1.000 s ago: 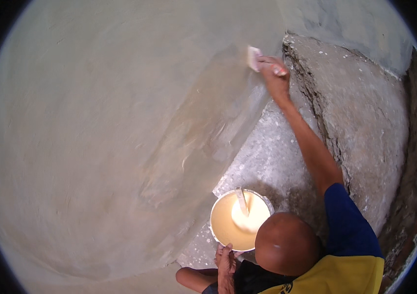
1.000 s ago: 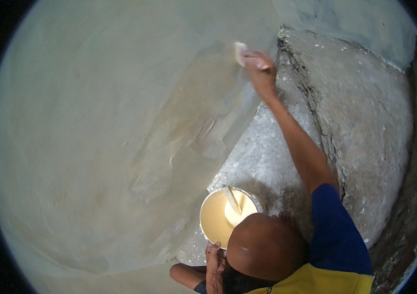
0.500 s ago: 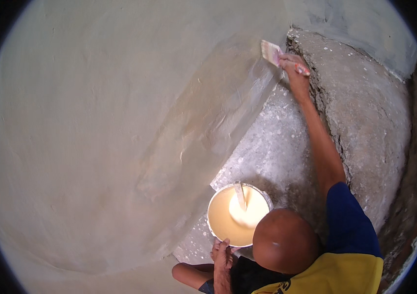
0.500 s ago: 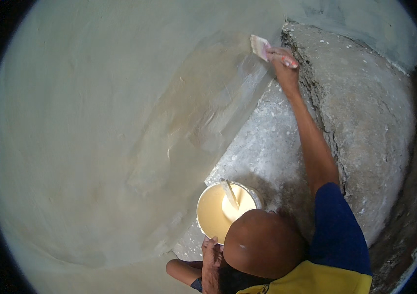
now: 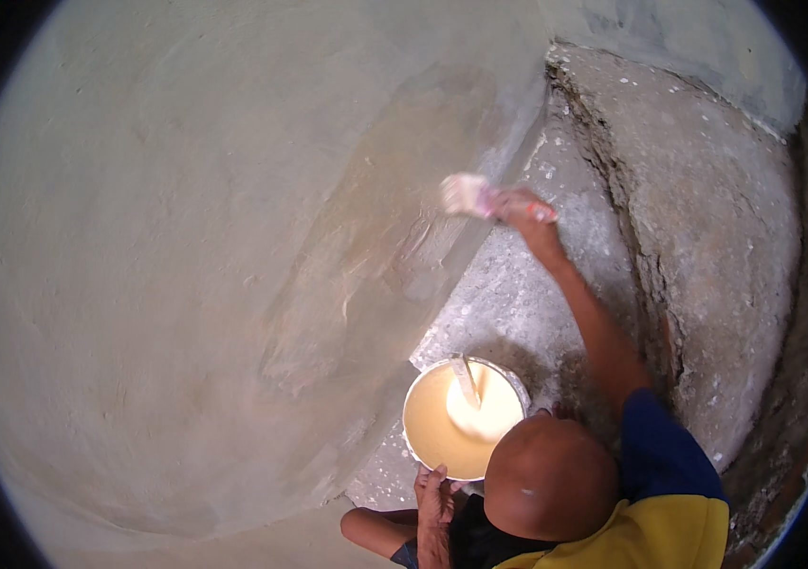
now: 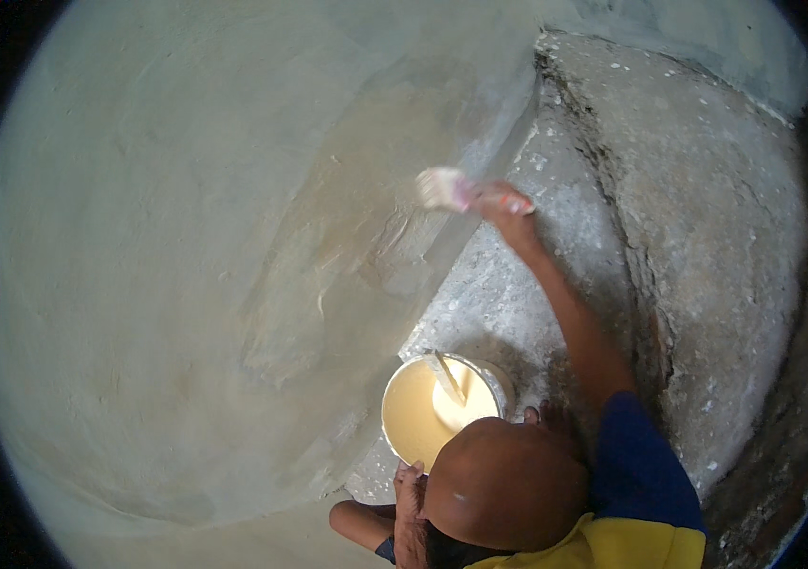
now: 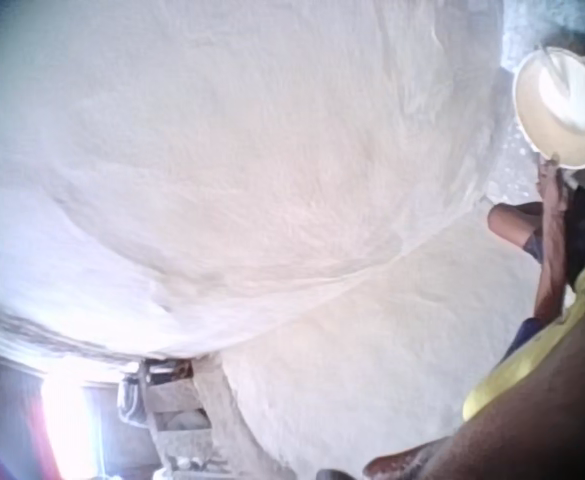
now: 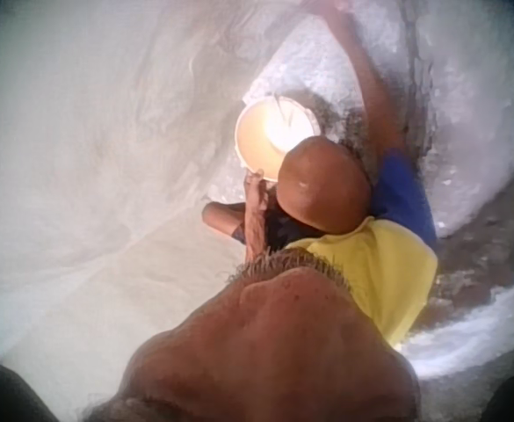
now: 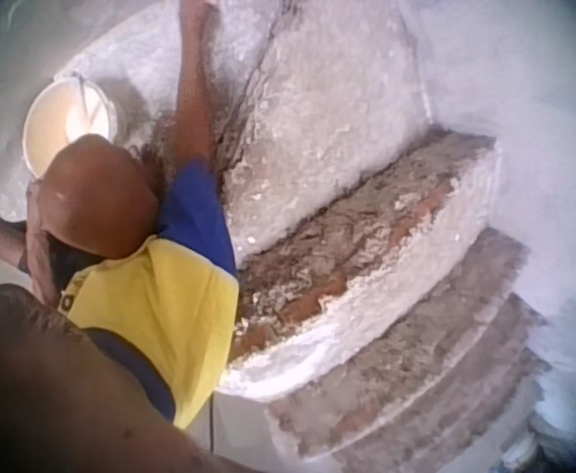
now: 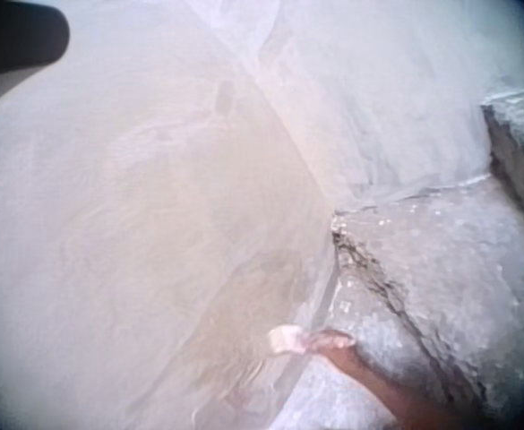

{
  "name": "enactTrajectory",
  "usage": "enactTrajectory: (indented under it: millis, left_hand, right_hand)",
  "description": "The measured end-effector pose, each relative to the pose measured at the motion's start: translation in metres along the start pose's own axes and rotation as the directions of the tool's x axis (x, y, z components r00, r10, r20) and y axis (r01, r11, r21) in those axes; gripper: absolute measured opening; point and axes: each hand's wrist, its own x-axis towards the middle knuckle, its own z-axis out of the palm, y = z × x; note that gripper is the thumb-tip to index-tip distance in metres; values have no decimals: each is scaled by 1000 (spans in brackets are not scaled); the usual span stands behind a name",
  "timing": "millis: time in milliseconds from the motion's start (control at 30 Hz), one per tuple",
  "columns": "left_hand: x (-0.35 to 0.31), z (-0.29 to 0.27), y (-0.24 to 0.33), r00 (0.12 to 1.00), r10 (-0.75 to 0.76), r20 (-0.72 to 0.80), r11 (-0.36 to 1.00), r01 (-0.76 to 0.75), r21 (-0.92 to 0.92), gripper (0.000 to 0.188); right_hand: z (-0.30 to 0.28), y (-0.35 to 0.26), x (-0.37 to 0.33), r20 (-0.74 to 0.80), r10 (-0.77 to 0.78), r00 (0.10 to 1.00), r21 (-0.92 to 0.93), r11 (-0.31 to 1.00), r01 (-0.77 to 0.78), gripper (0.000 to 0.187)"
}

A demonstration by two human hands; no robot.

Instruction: The person paints a concrete wall using a brush, dipping the brush into a bucket of light-colored paint and applying it to the wall surface with repeated strokes.

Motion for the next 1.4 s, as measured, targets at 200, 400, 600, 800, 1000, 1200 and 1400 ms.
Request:
enactTrajectory:
  millis: [200,400,600,800,1000,1200,1400]
  left_hand:
    - [0,-1,-2,1000,-2,-15,1000,2,5,39]
    - [0,2,2,1000,-4,11,1000,4,5,41]
    - [-1,3,1,1000,-8,-26,1000,8,19,43]
    - [2,0,0,1000,-8,-25,1000,9,17,42]
    - [1,1,1,999,-10,-31,1000,10,-3,41]
    - [1,2,3,999,-38,5,999,38,-25,41]
    - [0,0,-1,999,-8,-48,1000,7,-19,41]
  right_hand:
    - [-18,11,23,-203,-209,956,-346,929,130,22]
    - [51,-6,-58,189,-316,930,-413,834,367,18]
    - [-10,-1,-12,57,188,980,-256,952,-168,16]
    - [-64,34,63,-364,-268,892,-369,921,126,15]
    - [-13,28,13,10,-224,975,-573,797,189,17]
    - [-31,7,7,216,89,972,-108,992,-67,19]
    - [-69,17,93,-366,83,927,176,984,-18,15]
